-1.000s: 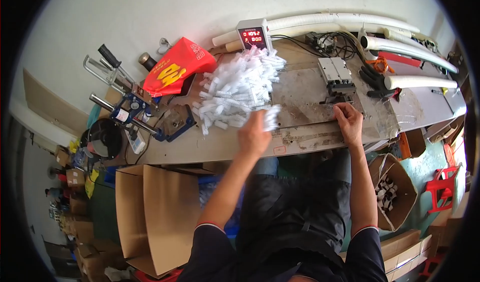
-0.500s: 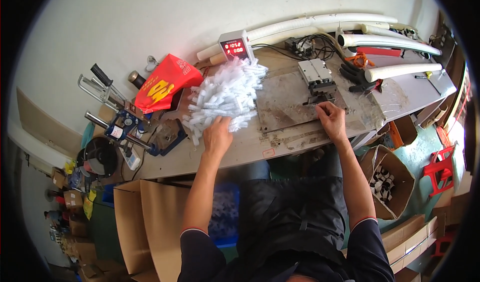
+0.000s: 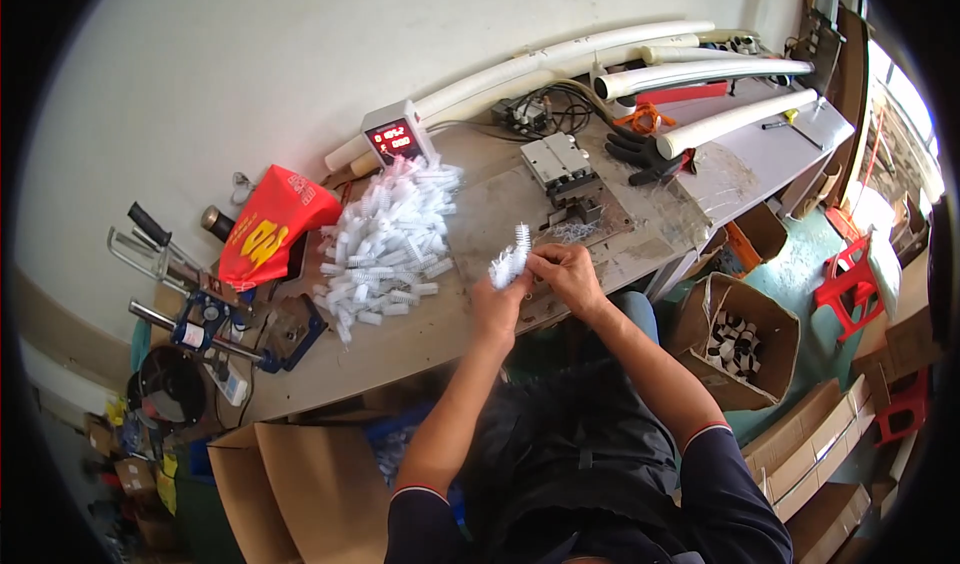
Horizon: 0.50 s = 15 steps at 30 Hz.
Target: The recorder is assembling brush-like components by inserting white bristles into a fixture, securing them, and then using a hand-operated press.
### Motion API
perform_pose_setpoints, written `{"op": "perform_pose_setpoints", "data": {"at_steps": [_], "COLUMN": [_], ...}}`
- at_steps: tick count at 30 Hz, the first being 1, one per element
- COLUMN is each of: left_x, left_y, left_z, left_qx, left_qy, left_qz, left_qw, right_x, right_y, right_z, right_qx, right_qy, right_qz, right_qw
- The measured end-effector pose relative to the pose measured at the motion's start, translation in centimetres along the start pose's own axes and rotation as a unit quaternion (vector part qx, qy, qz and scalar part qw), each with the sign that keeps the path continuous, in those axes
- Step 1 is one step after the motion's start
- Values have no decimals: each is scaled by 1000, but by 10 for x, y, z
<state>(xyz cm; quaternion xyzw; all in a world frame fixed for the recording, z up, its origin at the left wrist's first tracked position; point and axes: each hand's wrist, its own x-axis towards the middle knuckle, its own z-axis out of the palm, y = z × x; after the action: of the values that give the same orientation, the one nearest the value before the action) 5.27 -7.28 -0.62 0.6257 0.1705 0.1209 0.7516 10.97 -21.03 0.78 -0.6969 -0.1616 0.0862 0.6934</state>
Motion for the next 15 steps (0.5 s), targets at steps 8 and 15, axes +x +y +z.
{"op": "perform_pose_setpoints", "data": {"at_steps": [8,15], "left_x": [2,65], "left_y": [2,6], "left_z": [21,14], "left_qx": [104,119], "left_qy": [-62,41], "left_qz": [37,158], "left_qw": [992,979], "right_x": [3,21], "right_y": [8,7], "right_z": [-29,-66], "right_qx": [34,-307], "right_qy": [49,137], "right_qz": [47,65], "right_qw": [997,940]}}
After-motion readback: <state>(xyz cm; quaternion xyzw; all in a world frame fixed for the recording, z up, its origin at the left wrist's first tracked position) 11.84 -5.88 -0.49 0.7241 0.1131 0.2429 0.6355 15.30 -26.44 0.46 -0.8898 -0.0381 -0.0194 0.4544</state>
